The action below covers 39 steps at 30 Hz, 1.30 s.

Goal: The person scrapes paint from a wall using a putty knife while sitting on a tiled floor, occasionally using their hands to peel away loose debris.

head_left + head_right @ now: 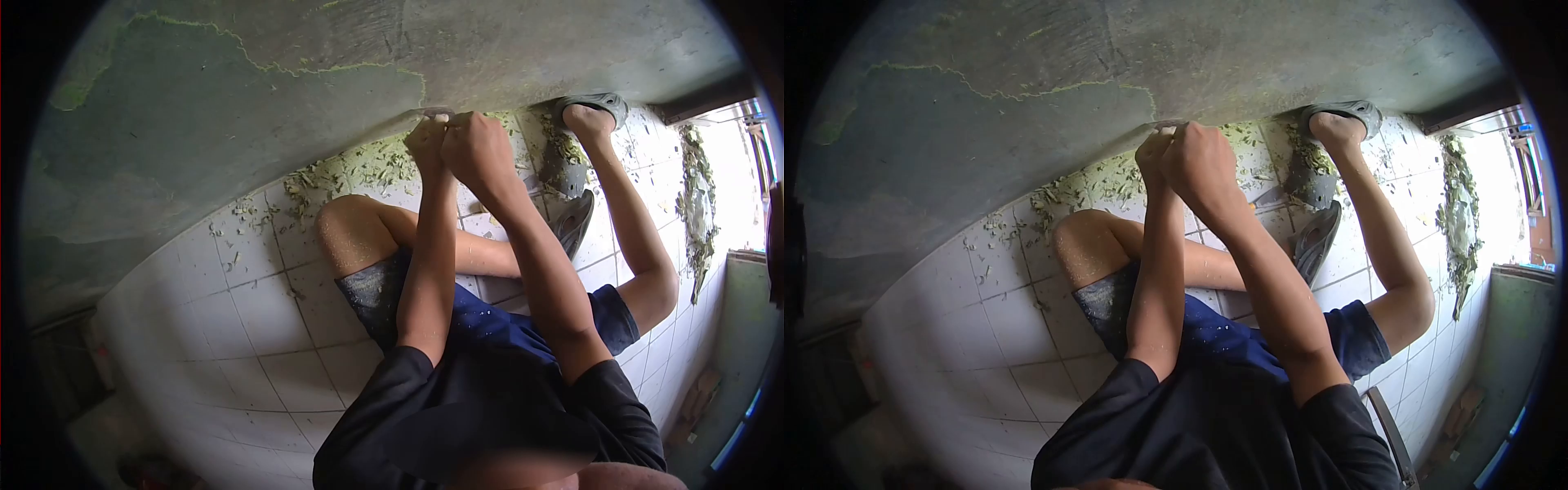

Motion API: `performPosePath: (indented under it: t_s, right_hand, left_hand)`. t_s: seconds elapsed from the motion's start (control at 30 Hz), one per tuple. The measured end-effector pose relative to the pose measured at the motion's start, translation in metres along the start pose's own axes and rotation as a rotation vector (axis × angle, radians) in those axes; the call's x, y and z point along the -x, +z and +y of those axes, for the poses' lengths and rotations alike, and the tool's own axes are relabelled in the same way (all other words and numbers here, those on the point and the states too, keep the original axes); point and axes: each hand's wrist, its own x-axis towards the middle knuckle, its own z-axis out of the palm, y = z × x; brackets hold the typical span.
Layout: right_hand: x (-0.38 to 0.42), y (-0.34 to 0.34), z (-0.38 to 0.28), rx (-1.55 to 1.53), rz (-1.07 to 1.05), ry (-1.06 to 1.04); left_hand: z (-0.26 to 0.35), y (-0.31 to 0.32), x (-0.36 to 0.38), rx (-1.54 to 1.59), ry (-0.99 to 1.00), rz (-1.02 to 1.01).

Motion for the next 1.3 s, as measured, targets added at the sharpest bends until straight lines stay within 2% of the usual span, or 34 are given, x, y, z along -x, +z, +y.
performPosePath:
  t_s: [0.13, 0.23, 0.3, 0.33, 0.37, 0.43, 0.5, 0.57, 0.63, 0.67, 0.7, 0.77, 0.8, 0.83, 0.9, 0.93, 0.97, 1.03, 1.07, 1.17, 1.23, 1.3]
  right_hand:
    - [0.003, -0.004, -0.005, 0.004, -0.018, 0.01]
    - [-0.005, 0.002, -0.007, 0.017, 0.0, 0.01]
    - [-0.01, -0.008, -0.01, 0.033, -0.035, 0.003]
    - [-0.011, -0.011, -0.01, 0.061, -0.044, -0.035]
    - [-0.012, -0.013, -0.011, 0.063, -0.033, -0.042]
    - [-0.005, -0.018, -0.013, 0.074, -0.062, -0.005]
    - [-0.018, 0.005, 0.001, 0.087, -0.062, -0.006]
    - [-0.016, 0.02, 0.01, 0.094, -0.065, 0.004]
    - [-0.011, 0.02, 0.007, 0.065, -0.055, 0.038]
    - [-0.004, 0.013, 0.002, 0.019, -0.007, 0.033]
    - [-0.012, 0.021, 0.007, 0.024, -0.011, 0.031]
    - [-0.021, 0.037, 0.013, 0.052, -0.094, 0.067]
    - [-0.016, 0.04, 0.016, 0.049, -0.084, 0.065]
    - [-0.008, 0.034, 0.008, 0.039, -0.076, 0.063]
    - [-0.006, 0.032, 0.002, 0.048, -0.083, 0.068]
    - [-0.004, 0.034, 0.001, 0.031, -0.048, 0.07]
    - [0.001, 0.037, -0.001, 0.003, -0.015, 0.074]
    - [0.001, 0.036, -0.005, -0.019, -0.035, 0.062]
    - [0.002, 0.03, -0.009, -0.021, -0.041, 0.076]
    - [0.002, 0.022, -0.011, 0.001, -0.037, 0.071]
    - [0.002, 0.016, -0.011, 0.009, 0.007, 0.032]
    - [0.002, 0.011, -0.013, 0.018, -0.025, 0.007]
  left_hand:
    - [0.002, 0.003, -0.004, 0.014, 0.001, 0.014]
    - [0.005, -0.004, -0.003, 0.146, -0.043, -0.035]
    - [0.006, -0.004, -0.003, -0.018, -0.037, -0.009]
    - [0.013, 0.006, 0.004, -0.108, 0.042, 0.011]
    - [0.015, 0.008, 0.003, -0.102, 0.052, 0.004]
    - [0.012, 0.007, 0.005, -0.036, -0.04, -0.024]
    - [-0.013, -0.008, -0.007, 0.009, -0.074, -0.003]
    - [-0.039, -0.034, -0.021, -1.27, 0.769, -0.143]
    - [-0.049, -0.036, -0.022, -0.804, 0.646, -0.103]
    - [-0.051, -0.026, -0.016, -0.682, 0.559, -0.003]
    - [-0.048, -0.026, -0.02, -0.679, 0.556, 0.002]
    - [-0.042, -0.043, -0.019, -1.461, 0.684, -0.218]
    - [-0.039, -0.049, -0.016, -1.455, 0.602, -0.233]
    - [-0.032, -0.043, -0.018, -1.45, 0.622, -0.236]
    - [-0.015, -0.022, -0.005, -0.113, -0.122, 0.089]
    - [0.0, -0.02, -0.004, -0.021, -0.248, 0.053]
    - [-0.01, -0.028, 0.0, -0.022, -0.253, 0.062]
    - [-0.025, -0.04, -0.007, -0.475, 0.212, -0.023]
    - [0.003, -0.027, -0.002, -0.097, -0.229, 0.074]
    - [0.031, -0.003, 0.001, -0.038, -0.209, 0.06]
    - [0.01, -0.019, 0.003, -0.03, -0.161, 0.025]
    - [0.003, -0.025, -0.001, -0.139, -0.014, -0.068]
